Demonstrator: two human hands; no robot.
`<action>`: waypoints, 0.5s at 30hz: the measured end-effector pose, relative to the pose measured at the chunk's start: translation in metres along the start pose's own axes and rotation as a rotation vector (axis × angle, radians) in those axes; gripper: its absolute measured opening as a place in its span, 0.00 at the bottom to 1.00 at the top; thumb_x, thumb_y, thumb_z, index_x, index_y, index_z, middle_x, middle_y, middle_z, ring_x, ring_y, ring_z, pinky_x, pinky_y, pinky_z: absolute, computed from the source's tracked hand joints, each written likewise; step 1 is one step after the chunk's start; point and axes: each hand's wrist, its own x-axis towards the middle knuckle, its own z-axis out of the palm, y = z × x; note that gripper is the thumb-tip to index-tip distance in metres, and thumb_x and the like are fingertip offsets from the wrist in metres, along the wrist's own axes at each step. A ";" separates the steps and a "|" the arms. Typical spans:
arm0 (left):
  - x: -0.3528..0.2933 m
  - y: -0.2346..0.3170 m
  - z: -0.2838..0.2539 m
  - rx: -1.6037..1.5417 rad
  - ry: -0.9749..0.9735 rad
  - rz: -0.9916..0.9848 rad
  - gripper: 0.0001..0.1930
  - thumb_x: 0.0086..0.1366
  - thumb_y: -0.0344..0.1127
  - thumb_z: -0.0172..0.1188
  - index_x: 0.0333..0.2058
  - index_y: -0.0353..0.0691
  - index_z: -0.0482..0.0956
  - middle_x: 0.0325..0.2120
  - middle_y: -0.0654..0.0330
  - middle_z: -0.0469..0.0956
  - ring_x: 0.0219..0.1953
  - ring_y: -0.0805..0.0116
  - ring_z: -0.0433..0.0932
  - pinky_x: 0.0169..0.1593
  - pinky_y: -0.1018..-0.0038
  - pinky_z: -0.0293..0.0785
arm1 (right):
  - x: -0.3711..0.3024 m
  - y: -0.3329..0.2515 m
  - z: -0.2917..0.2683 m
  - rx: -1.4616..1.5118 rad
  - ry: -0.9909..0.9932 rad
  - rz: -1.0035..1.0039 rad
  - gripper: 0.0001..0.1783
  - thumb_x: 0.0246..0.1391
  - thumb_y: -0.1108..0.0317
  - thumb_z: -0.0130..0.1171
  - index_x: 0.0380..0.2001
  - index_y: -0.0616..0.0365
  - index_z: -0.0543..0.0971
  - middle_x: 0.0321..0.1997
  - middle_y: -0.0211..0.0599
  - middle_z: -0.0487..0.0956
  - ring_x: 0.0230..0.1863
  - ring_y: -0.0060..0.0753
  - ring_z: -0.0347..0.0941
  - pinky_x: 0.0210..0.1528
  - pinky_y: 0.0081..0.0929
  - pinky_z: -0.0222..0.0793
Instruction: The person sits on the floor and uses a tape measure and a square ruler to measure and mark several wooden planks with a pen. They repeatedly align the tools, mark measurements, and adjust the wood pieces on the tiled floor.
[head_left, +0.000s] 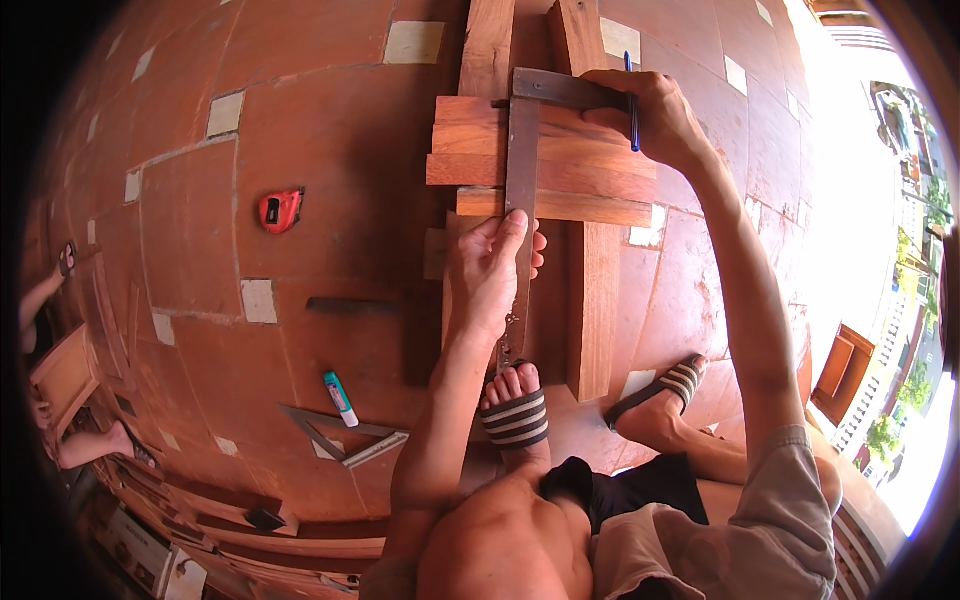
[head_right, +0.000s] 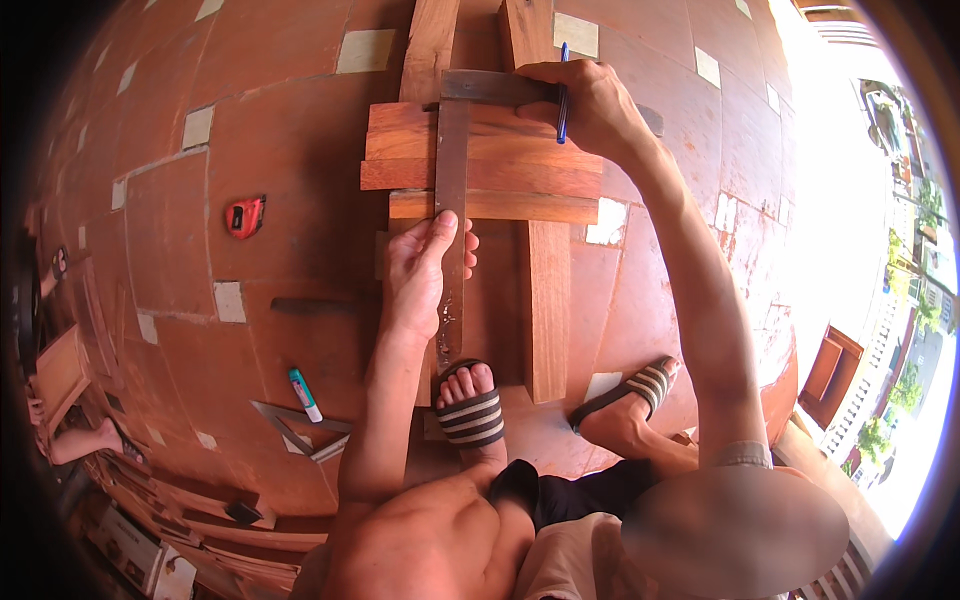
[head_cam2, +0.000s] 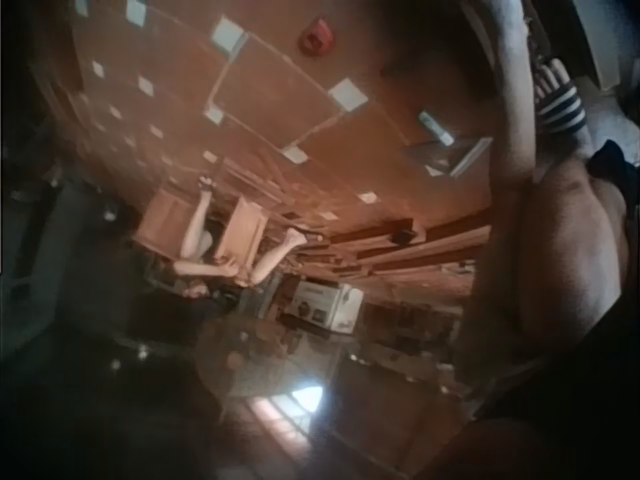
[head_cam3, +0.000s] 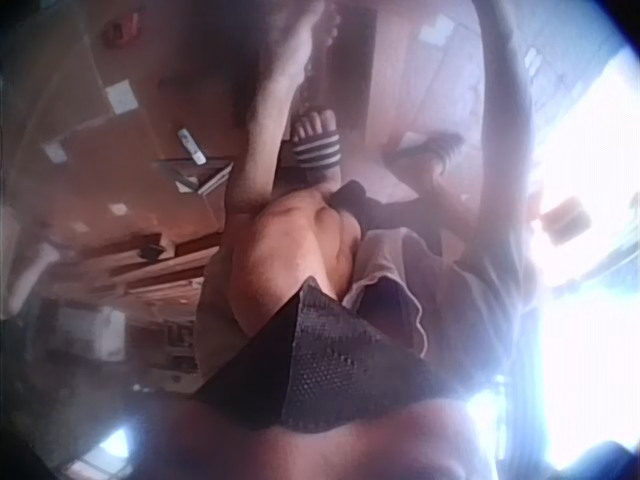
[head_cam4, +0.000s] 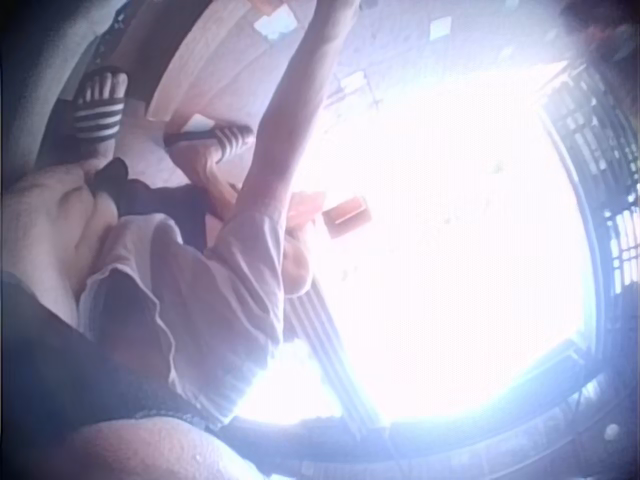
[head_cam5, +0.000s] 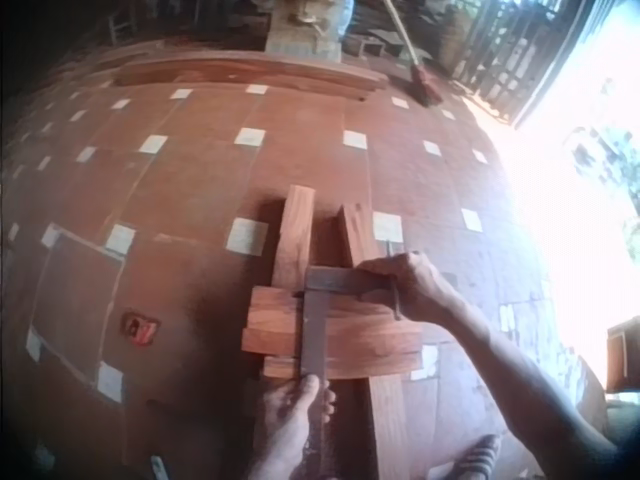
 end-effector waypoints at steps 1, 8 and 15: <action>0.000 0.000 0.000 -0.004 -0.007 0.001 0.19 0.74 0.50 0.62 0.40 0.37 0.85 0.29 0.62 0.84 0.28 0.75 0.80 0.32 0.77 0.75 | 0.000 0.001 -0.001 -0.015 -0.003 -0.008 0.25 0.49 0.58 0.78 0.50 0.56 0.87 0.34 0.50 0.87 0.37 0.52 0.85 0.42 0.41 0.80; -0.001 0.003 0.003 0.011 0.019 -0.015 0.19 0.75 0.50 0.62 0.40 0.37 0.85 0.29 0.62 0.84 0.28 0.75 0.79 0.32 0.76 0.75 | 0.012 -0.012 -0.018 0.047 0.019 -0.089 0.21 0.64 0.59 0.67 0.56 0.55 0.83 0.47 0.44 0.88 0.47 0.39 0.85 0.51 0.38 0.79; -0.002 0.006 0.002 0.032 0.026 -0.013 0.19 0.76 0.48 0.61 0.40 0.36 0.85 0.28 0.61 0.83 0.28 0.74 0.79 0.32 0.75 0.74 | 0.036 -0.083 -0.024 0.328 -0.244 -0.126 0.15 0.70 0.59 0.60 0.48 0.56 0.87 0.44 0.38 0.87 0.43 0.34 0.83 0.48 0.32 0.79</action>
